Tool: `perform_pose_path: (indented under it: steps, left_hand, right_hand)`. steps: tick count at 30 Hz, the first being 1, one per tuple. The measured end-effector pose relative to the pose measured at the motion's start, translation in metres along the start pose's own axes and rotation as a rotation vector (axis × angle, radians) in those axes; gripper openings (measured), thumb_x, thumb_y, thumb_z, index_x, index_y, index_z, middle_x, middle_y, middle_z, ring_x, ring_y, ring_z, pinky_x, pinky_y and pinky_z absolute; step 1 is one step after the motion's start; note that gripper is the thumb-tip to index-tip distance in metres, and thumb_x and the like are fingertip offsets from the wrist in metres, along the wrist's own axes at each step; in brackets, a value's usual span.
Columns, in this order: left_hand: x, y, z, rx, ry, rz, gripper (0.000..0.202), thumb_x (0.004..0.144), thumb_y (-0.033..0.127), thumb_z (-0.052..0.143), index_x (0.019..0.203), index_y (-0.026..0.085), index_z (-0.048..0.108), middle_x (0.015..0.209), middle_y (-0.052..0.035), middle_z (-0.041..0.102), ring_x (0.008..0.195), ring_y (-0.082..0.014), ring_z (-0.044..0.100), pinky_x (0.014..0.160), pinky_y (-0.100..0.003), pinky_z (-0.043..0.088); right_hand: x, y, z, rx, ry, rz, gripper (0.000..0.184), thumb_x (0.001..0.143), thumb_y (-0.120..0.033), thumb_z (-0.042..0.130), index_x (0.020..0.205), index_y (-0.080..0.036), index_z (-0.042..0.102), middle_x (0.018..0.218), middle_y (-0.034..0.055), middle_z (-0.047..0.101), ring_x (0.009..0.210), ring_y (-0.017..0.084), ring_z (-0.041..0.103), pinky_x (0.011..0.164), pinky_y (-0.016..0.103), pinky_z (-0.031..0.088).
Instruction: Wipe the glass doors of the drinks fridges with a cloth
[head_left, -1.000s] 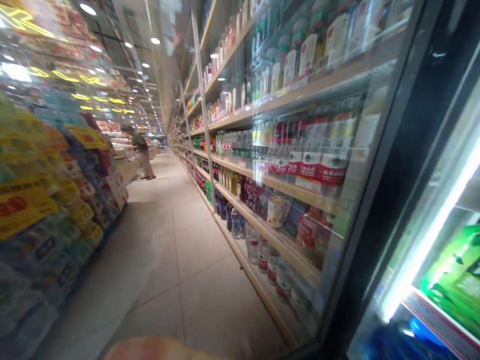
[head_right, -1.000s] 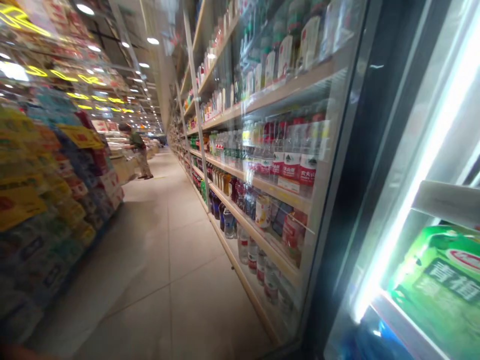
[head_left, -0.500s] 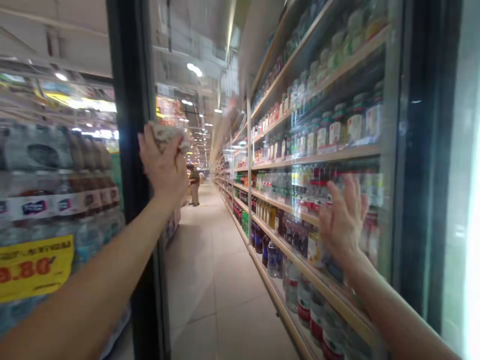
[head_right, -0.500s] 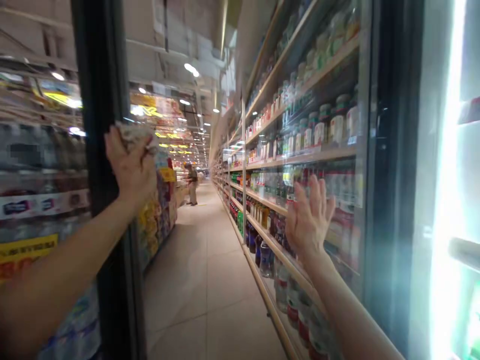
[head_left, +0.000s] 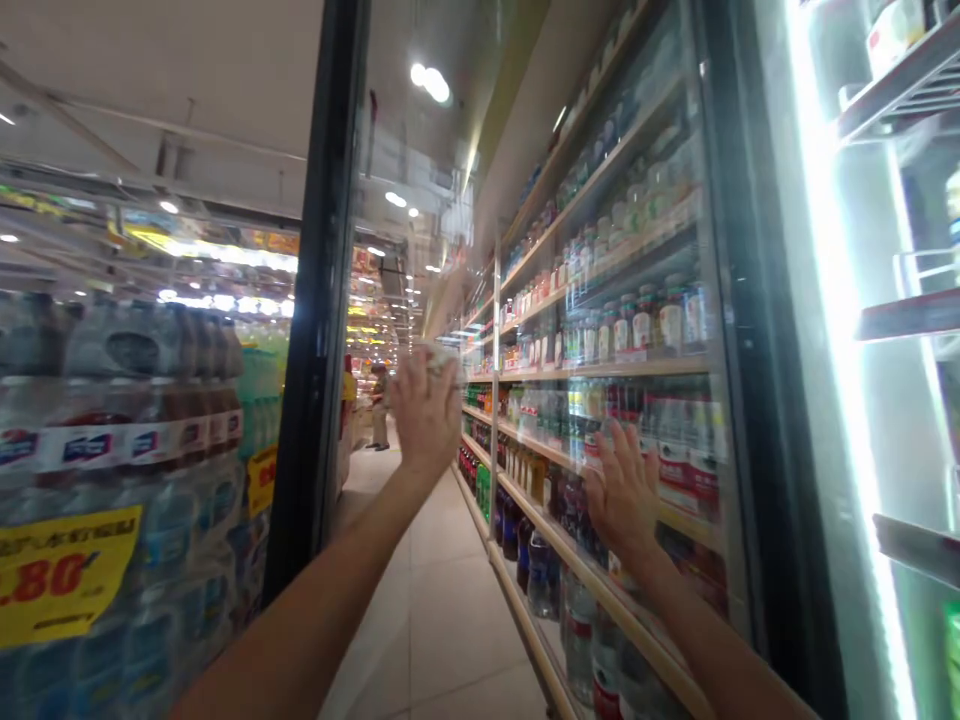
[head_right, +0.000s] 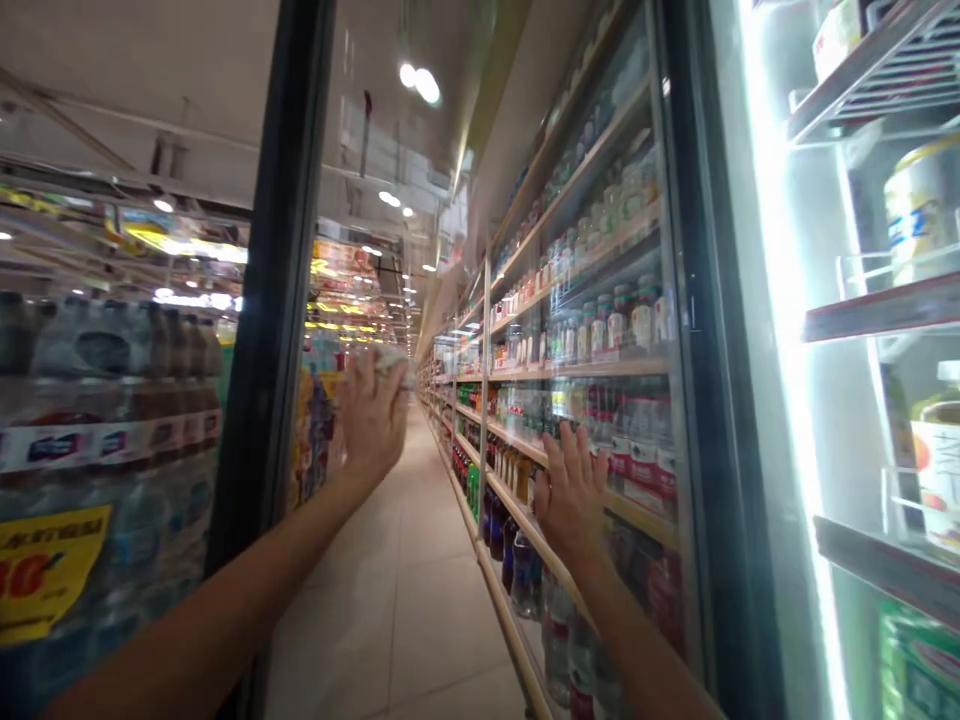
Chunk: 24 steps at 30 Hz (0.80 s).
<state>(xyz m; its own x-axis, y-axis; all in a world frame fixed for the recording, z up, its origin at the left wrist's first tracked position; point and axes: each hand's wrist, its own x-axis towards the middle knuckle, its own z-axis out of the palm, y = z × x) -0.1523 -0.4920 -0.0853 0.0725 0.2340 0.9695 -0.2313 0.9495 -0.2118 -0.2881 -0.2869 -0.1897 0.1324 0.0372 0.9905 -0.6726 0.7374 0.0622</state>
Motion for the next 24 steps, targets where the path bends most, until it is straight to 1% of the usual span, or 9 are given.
perform_pose_path:
  steps: [3,5,7,9,11,13,16,18,24]
  left_hand:
    - [-0.013,0.035,0.004,-0.167,-0.23,0.554,0.037,0.087,0.025,0.046,0.124,0.026,0.052,0.144,-0.0044,0.038,0.139,-0.0233,0.02,0.107,-0.044,0.029]
    - [-0.01,0.035,0.0,-0.23,-0.315,0.724,0.033,0.086,0.025,0.048,0.118,0.028,0.056,0.142,-0.0011,0.042,0.136,-0.0212,0.027,0.109,-0.041,0.028]
    - [0.007,0.01,-0.008,-0.209,-0.258,0.507,0.029,0.084,0.021,0.048,0.109,0.027,0.061,0.14,-0.0015,0.043,0.134,-0.0232,0.03,0.109,-0.046,0.026]
    - [0.025,-0.021,-0.014,-0.176,-0.031,0.093,0.026,0.082,0.016,0.044,0.098,0.022,0.063,0.139,-0.0048,0.043,0.134,-0.0242,0.031,0.11,-0.049,0.025]
    - [0.032,-0.031,-0.014,-0.186,0.1,-0.12,0.024,0.081,0.013,0.041,0.093,0.018,0.062,0.139,-0.0075,0.043,0.135,-0.0245,0.029,0.11,-0.051,0.024]
    - [0.023,-0.011,-0.007,-0.249,0.033,-0.044,0.02,0.083,0.016,0.041,0.089,0.017,0.06,0.138,-0.0083,0.045,0.135,-0.0241,0.029,0.11,-0.05,0.026]
    - [0.0,0.038,0.003,-0.365,-0.215,0.301,0.018,0.087,0.023,0.042,0.089,0.018,0.059,0.129,-0.0064,0.054,0.131,-0.0215,0.036,0.109,-0.046,0.031]
    - [-0.001,0.046,0.004,-0.378,-0.282,0.379,0.023,0.088,0.023,0.04,0.102,0.017,0.058,0.129,-0.0059,0.054,0.13,-0.02,0.037,0.109,-0.043,0.032]
    - [0.033,-0.003,0.002,-0.174,-0.054,-0.114,0.052,0.086,0.031,0.043,0.135,0.012,0.035,0.153,-0.0033,0.015,0.139,-0.0315,0.009,0.115,-0.051,0.011]
  right_hand:
    - [0.0,-0.001,-0.001,0.028,0.025,0.003,0.053,0.089,-0.024,0.04,0.14,-0.019,0.029,0.139,0.0151,0.041,0.136,0.026,0.027,0.107,0.051,0.022]
    - [-0.001,-0.001,-0.002,0.045,0.042,0.01,0.052,0.089,-0.024,0.04,0.14,-0.019,0.029,0.14,0.0158,0.041,0.135,0.025,0.028,0.107,0.05,0.023]
    - [-0.002,-0.001,-0.003,0.057,0.052,0.015,0.052,0.088,-0.023,0.039,0.139,-0.019,0.029,0.14,0.0162,0.04,0.135,0.024,0.028,0.107,0.049,0.023]
    - [-0.003,-0.002,-0.004,0.066,0.041,0.014,0.051,0.088,-0.022,0.039,0.138,-0.019,0.031,0.14,0.0156,0.04,0.136,0.024,0.027,0.107,0.048,0.023]
    - [-0.003,-0.002,-0.004,0.07,0.021,0.018,0.05,0.088,-0.022,0.039,0.137,-0.02,0.033,0.14,0.0146,0.041,0.136,0.023,0.026,0.107,0.048,0.023]
    - [-0.003,-0.002,-0.004,0.075,0.007,0.023,0.049,0.087,-0.022,0.039,0.136,-0.02,0.035,0.14,0.0141,0.041,0.136,0.023,0.025,0.108,0.048,0.023]
    - [-0.003,-0.001,-0.005,0.078,0.001,0.023,0.048,0.087,-0.022,0.038,0.135,-0.02,0.035,0.14,0.0137,0.041,0.137,0.023,0.025,0.107,0.048,0.022]
    - [-0.002,-0.001,-0.006,0.071,-0.004,0.025,0.049,0.087,-0.021,0.038,0.136,-0.02,0.035,0.14,0.013,0.041,0.137,0.022,0.025,0.107,0.048,0.022]
    - [0.0,-0.008,-0.007,0.048,-0.035,0.058,0.048,0.087,-0.021,0.036,0.134,-0.02,0.036,0.14,0.0118,0.04,0.138,0.021,0.021,0.108,0.048,0.019]
